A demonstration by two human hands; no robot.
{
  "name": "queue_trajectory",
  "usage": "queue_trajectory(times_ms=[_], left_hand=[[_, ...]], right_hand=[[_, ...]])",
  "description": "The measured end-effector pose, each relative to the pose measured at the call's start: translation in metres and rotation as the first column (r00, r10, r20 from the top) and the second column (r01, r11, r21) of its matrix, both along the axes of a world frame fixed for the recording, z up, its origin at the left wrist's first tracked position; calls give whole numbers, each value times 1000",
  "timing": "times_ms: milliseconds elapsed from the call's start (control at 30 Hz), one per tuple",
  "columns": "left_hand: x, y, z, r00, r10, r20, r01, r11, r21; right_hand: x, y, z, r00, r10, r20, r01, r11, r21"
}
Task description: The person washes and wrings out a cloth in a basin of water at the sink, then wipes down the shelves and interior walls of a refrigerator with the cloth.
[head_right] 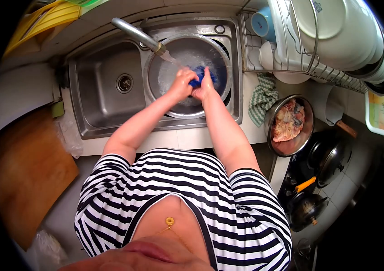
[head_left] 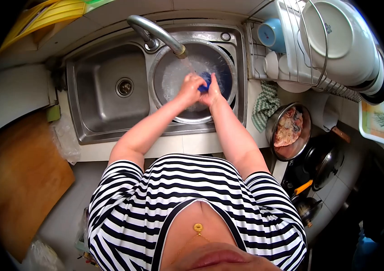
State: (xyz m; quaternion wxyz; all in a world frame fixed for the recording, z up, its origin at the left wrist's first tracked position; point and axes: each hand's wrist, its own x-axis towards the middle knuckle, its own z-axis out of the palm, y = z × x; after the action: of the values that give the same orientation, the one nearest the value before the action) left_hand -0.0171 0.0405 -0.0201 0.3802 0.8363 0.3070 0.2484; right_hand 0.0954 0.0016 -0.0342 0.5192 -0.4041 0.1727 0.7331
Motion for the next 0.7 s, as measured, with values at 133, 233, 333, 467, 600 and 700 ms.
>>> queue_trajectory(times_ms=[133,233,333,467,600,700], left_hand=[[-15,-30,38,979,26,204,27,968,-250],[-20,-23,39,947,98,306,40,909,-415],[-12,10,28,764,561,317,-75,566,-821],[13,57,-61,576,810,111,13,126,-992],[38,43,-9,797,594,108,-321,569,-757],[30,44,-22,970,187,153,-120,923,-367]], right_hand=[[10,9,2,987,96,-130,-88,994,69],[12,9,-36,946,7,-323,-10,1000,-7],[0,11,-31,988,-151,19,151,988,36],[-14,23,0,990,-138,-14,139,980,145],[-8,25,12,987,-83,137,59,983,174],[-2,18,18,994,-55,95,35,980,197]])
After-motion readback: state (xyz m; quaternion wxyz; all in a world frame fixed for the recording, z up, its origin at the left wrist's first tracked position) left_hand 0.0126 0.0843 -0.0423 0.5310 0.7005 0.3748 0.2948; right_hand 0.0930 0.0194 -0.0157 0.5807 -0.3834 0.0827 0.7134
